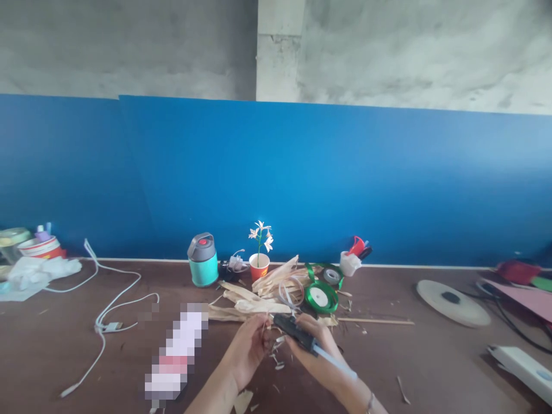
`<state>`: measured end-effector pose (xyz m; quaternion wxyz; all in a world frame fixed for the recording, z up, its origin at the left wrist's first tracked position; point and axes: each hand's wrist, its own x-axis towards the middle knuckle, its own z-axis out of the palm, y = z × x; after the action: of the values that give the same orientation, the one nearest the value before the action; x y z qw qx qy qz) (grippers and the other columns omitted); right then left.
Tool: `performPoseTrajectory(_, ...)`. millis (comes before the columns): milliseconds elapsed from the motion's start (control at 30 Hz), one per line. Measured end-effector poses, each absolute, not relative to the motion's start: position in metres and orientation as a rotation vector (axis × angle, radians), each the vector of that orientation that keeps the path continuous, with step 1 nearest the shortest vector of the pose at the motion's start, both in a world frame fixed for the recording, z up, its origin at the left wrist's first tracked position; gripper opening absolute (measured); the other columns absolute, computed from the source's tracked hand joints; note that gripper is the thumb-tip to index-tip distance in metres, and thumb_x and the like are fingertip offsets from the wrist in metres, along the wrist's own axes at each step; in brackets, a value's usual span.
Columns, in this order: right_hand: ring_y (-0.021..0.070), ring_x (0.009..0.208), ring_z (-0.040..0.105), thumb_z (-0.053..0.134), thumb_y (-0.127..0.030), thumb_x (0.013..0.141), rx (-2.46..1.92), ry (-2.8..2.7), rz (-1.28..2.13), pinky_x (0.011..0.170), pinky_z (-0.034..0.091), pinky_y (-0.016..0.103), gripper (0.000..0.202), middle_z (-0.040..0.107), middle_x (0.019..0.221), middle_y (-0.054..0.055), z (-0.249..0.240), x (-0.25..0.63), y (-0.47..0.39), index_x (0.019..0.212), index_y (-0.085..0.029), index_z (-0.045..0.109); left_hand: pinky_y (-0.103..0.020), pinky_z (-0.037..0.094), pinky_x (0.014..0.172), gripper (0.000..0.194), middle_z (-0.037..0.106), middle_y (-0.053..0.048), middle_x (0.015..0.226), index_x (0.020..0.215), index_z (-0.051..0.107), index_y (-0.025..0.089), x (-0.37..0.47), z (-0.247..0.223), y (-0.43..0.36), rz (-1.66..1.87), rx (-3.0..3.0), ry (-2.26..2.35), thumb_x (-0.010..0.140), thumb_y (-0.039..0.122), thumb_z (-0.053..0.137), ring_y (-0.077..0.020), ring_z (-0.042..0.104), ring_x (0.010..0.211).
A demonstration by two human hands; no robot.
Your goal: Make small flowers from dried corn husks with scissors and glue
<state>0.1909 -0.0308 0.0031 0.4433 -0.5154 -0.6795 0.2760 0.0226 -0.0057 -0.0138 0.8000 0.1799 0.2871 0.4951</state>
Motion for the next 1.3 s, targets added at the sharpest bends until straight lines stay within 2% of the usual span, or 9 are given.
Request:
performPoseTrajectory(200, 0.0177, 0.066, 0.055, 0.056, -0.018, 0.075, -1.222, -1.847, 0.536, 0.061, 0.041, 0.027, 0.010, 0.058, 0.071, 0.004, -0.001, 0.191, -0.030, 0.066, -0.020, 0.060, -0.020, 0.035, 0.053, 0.025, 0.053, 0.003, 0.066, 0.069, 0.059, 0.015, 0.024, -0.017, -0.006, 1.080, 0.444, 0.669, 0.061, 0.028, 0.078, -0.0066, 0.046, 0.056)
performPoseTrajectory(500, 0.0169, 0.066, 0.055, 0.053, -0.012, 0.073, -1.237, -1.892, 0.521, 0.060, 0.040, 0.026, 0.012, 0.056, 0.070, 0.003, -0.002, 0.190, -0.031, 0.063, -0.020, 0.054, -0.021, 0.033, 0.055, 0.015, 0.051, 0.003, 0.065, 0.065, 0.059, 0.016, 0.025, -0.013, -0.008, 1.049, 0.493, 0.670, 0.063, 0.024, 0.072, -0.0084, 0.043, 0.056)
performPoseTrajectory(800, 0.0176, 0.067, 0.057, 0.053, -0.010, 0.072, -1.215, -1.940, 0.434, 0.061, 0.041, 0.025, 0.011, 0.058, 0.072, 0.004, 0.001, 0.189, -0.031, 0.068, -0.019, 0.057, -0.021, 0.033, 0.055, 0.012, 0.053, 0.003, 0.065, 0.066, 0.060, 0.015, 0.025, -0.015, -0.007, 1.041, 0.464, 0.649, 0.066, 0.022, 0.070, -0.0084, 0.045, 0.058)
performPoseTrajectory(1000, 0.0171, 0.070, 0.055, 0.052, -0.003, 0.064, -1.160, -1.991, 0.342, 0.062, 0.041, 0.024, 0.020, 0.057, 0.079, 0.004, -0.006, 0.193, -0.029, 0.074, -0.020, 0.055, -0.020, 0.030, 0.052, 0.012, 0.053, 0.004, 0.063, 0.067, 0.061, 0.014, 0.024, -0.013, -0.007, 1.017, 0.383, 0.621, 0.065, 0.018, 0.072, -0.0067, 0.043, 0.054)
performPoseTrajectory(1300, 0.0183, 0.074, 0.054, 0.049, -0.007, 0.069, -1.046, -2.037, 0.267, 0.064, 0.043, 0.026, 0.019, 0.055, 0.083, 0.005, -0.009, 0.195, -0.026, 0.082, -0.021, 0.054, -0.020, 0.029, 0.048, 0.011, 0.053, 0.002, 0.062, 0.069, 0.061, 0.011, 0.024, -0.013, -0.006, 0.976, 0.348, 0.583, 0.071, 0.017, 0.070, -0.0065, 0.044, 0.052)
